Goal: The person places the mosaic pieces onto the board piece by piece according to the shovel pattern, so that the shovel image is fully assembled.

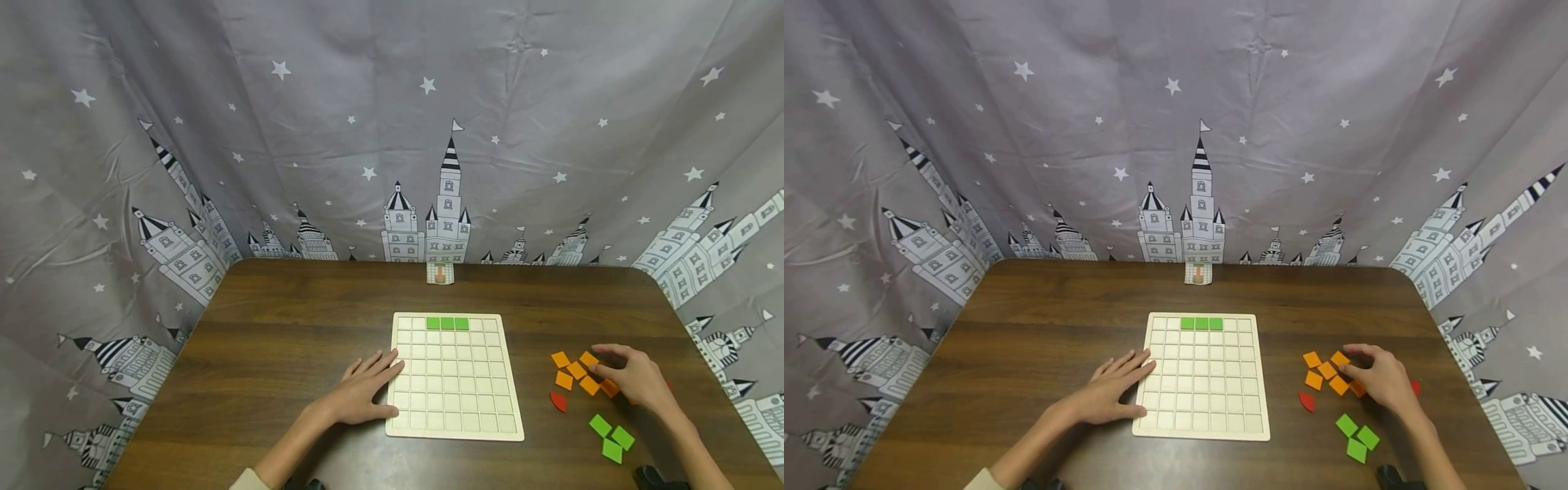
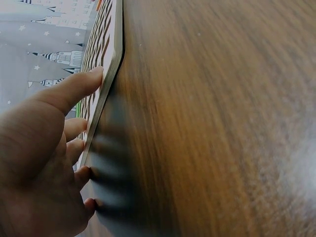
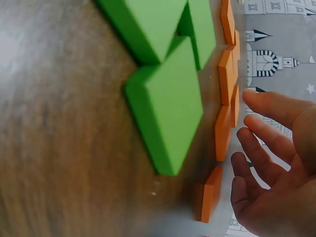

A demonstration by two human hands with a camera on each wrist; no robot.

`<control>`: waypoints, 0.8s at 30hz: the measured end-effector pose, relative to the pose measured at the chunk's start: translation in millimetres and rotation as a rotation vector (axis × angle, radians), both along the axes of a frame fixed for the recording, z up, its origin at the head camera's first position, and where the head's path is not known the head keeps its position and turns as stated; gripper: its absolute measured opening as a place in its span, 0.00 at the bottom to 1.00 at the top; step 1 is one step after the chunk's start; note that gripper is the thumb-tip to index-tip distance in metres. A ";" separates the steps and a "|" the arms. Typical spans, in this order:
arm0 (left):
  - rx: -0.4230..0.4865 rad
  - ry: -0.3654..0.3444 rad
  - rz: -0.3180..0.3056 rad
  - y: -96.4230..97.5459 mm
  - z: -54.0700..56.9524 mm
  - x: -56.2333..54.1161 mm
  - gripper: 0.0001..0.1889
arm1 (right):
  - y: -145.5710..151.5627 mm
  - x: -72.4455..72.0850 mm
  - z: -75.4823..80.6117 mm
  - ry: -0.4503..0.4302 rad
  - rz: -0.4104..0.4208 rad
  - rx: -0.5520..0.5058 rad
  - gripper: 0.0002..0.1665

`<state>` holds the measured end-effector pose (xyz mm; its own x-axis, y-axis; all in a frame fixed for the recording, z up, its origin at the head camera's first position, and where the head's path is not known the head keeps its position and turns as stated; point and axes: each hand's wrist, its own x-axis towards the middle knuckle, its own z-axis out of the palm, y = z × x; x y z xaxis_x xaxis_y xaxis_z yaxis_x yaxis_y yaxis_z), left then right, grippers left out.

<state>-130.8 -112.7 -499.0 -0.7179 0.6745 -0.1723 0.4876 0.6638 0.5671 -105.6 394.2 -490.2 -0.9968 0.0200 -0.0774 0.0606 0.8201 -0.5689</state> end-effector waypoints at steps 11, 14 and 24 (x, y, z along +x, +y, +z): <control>-0.008 -0.010 0.004 0.7 2.8 0.1 0.42 | -1.5 -5.2 -3.8 -0.022 -0.010 -0.015 0.24; -0.011 -0.010 0.004 1.0 3.1 -0.2 0.42 | -1.8 -5.9 -3.7 -0.020 -0.010 -0.011 0.23; -0.008 -0.016 0.006 0.9 4.0 0.2 0.42 | -2.2 -6.1 -4.5 -0.030 -0.018 -0.008 0.24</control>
